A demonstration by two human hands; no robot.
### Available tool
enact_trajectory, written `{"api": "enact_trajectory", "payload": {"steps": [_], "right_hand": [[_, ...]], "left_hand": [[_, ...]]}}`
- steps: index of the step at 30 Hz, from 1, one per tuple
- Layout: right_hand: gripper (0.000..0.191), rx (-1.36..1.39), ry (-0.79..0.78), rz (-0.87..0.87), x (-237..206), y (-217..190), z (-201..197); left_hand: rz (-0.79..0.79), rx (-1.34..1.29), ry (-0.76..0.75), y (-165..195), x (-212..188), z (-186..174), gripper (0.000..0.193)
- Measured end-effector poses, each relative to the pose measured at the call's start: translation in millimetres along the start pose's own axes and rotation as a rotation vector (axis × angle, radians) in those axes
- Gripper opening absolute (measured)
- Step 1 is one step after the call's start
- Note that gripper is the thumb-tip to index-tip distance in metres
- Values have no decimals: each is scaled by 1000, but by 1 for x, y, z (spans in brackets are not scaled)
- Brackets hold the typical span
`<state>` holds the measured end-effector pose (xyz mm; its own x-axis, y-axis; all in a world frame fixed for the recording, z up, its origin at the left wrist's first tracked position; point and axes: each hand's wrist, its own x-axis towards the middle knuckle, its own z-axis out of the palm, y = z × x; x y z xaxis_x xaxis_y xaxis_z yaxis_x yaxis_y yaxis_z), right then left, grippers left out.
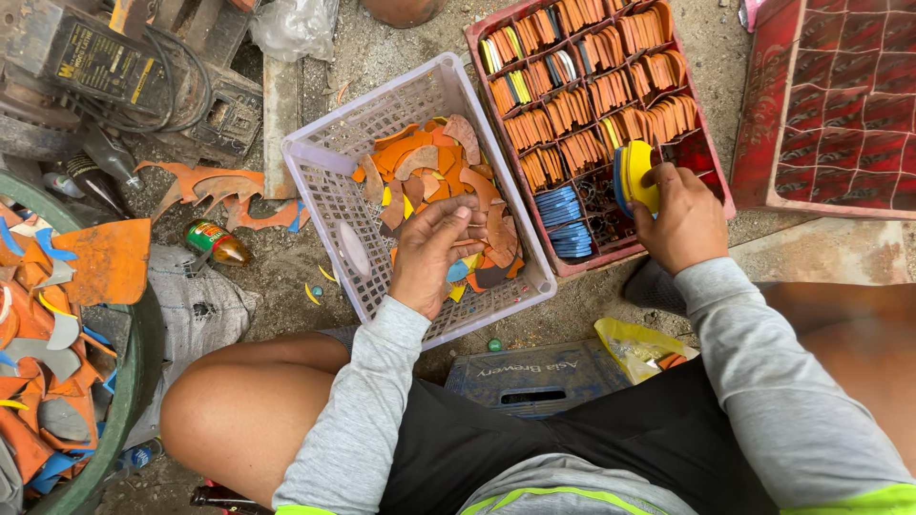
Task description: The person sits on the ground and sorts small plastic pieces from a white basket into a red crate with compartments. They pick up blue and yellow curved plastic parts, align them, and place them into the crate. The person continues to handle and organize the pieces by color and shape.
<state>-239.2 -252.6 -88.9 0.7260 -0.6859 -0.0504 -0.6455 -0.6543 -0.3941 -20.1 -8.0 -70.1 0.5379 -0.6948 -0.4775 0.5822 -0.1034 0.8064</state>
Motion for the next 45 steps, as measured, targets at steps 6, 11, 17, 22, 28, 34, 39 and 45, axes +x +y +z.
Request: {"api": "enact_trajectory", "payload": {"steps": [6,11,17,22,28,34,39,45], "right_hand": [[47,-22,-48,45,11,11,28],[44,99,-59,150,16,25,29],[66,-4,-12,13,15,27,37],[67,-19,33,-62,13,30,52],[63,87,-5,-1,20,30,39],[43,982,-399,270,17,-5,1],[47,1155,-552,127,-13,-53,7],[45,1229,-640,106,-24,-72,6]], "left_hand": [[-15,101,2,1,-3,-2,29],[-11,103,-30,3,-3,-1,30],[-28,116,-74,1,-4,-1,29],[-12,129,-75,-2,-1,-2,30],[-15,219,-80,-15,0,5,31],[-49,186,-104,-28,-1,28,35],[-47,149,-92,-28,-4,40,33],[-86,20,-57,-22,-5,37,21]]}}
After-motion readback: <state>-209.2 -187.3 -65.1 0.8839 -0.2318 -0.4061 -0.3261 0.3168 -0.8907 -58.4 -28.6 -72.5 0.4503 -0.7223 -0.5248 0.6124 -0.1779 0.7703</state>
